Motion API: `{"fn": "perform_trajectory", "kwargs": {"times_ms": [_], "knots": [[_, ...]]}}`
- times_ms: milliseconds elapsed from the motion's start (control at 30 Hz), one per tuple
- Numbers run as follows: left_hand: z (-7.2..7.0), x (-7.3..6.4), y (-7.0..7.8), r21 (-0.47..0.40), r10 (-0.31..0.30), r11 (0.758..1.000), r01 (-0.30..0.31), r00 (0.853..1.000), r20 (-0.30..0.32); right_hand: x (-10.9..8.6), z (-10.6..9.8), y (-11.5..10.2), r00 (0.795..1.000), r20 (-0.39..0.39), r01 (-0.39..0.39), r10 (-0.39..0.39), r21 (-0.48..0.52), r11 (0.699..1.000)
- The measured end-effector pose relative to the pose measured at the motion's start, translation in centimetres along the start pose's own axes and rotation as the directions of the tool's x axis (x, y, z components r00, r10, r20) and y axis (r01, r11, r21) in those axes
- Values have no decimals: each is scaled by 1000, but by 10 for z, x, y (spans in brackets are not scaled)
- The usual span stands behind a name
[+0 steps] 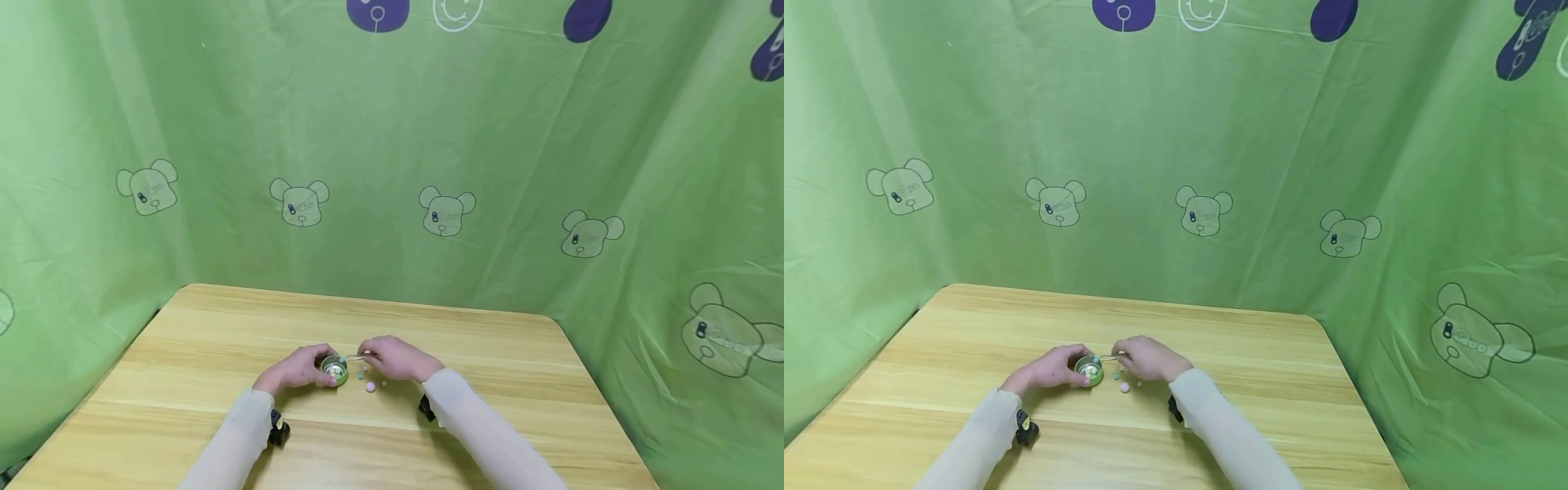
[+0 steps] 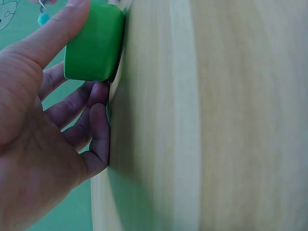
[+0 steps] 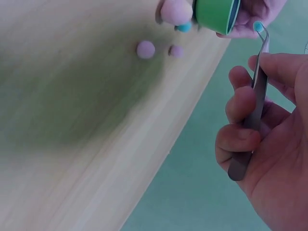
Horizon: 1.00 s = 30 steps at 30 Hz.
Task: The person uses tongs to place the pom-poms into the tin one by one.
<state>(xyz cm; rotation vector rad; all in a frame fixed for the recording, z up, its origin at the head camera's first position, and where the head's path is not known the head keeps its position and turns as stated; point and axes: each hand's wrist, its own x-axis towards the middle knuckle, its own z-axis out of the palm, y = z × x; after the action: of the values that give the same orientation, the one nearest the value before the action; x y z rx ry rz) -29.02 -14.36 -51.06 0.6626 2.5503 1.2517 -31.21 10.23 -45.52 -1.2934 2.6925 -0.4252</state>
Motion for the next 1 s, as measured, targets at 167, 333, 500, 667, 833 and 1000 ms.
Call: {"fn": "perform_trajectory", "kwargs": {"times_ms": [167,333,500,667,833,1000], "knots": [[-1,1,-2,-1,7,1000,-7,1000,-3,5,4,-2,1000,14,-5,5,-4,1000],[-2,0,-2,7,7,1000,-7,1000,-3,9,5,-4,1000,24,-4,4,-1,1000],[-1,1,-2,4,5,1000,-5,1000,-3,10,5,-5,1000,29,-7,7,0,1000],[-1,1,-1,-3,11,1000,-11,1000,-4,12,6,-5,999,31,-14,14,-6,1000],[-1,1,-1,-1,2,1000,-2,1000,-3,14,8,-4,999,33,-20,20,-11,1000],[-1,1,-2,7,-2,1000,2,1000,3,14,10,-3,999,33,-16,16,-15,1000]]}}
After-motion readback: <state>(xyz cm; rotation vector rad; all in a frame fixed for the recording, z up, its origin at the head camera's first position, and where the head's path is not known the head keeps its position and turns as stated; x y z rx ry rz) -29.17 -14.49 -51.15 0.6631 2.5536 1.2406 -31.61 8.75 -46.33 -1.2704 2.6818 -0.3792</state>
